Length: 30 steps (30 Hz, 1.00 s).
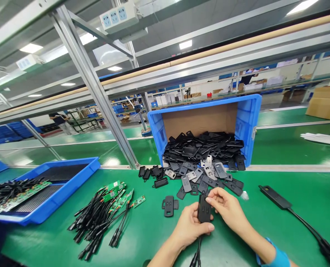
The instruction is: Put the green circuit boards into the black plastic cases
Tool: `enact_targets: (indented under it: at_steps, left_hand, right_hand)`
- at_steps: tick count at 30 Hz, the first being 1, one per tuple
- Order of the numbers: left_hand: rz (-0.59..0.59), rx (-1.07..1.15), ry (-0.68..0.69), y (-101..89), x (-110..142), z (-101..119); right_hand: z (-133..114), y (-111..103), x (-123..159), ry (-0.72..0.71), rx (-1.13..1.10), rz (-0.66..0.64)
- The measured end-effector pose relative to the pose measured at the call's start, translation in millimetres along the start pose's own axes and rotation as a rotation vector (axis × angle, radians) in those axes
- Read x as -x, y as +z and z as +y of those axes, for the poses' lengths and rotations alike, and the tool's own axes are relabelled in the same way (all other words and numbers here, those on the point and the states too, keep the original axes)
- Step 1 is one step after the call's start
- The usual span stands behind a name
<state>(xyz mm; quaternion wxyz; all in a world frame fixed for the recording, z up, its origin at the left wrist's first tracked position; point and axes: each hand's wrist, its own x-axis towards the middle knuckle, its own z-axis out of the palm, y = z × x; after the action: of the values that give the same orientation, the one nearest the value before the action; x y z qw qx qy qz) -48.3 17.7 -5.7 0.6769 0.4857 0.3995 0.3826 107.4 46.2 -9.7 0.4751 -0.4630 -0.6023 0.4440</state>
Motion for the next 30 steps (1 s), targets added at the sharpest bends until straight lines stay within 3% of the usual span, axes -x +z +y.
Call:
enact_targets:
  at_steps: [7,10,13,19,25,27,30]
  left_hand:
    - [0.032,-0.122,0.043,1.0,0,1]
    - [0.021,-0.074,0.039,1.4,1,2]
    - [0.012,-0.012,-0.001,5.0,1,1]
    - [0.089,0.084,-0.004,10.8,-3,-9]
    - [-0.012,0.156,-0.001,9.0,-8,-16]
    - [0.016,0.186,0.036,10.1,-8,-16]
    - [0.050,0.150,0.136,10.0,-8,-15]
  right_hand:
    - [2,5,-1,0.103,-0.127,-0.020]
    - [-3,4,0,0.168,-0.210,-0.155]
    - [-7,3,2,0.191,-0.155,-0.267]
    - [-3,7,-2,0.225,0.028,-0.162]
    - [10,0,-7,0.242,0.068,-0.147]
    - [18,2,-6,0.176,0.195,-0.106]
    - [26,12,0,-0.109,0.447,0.016]
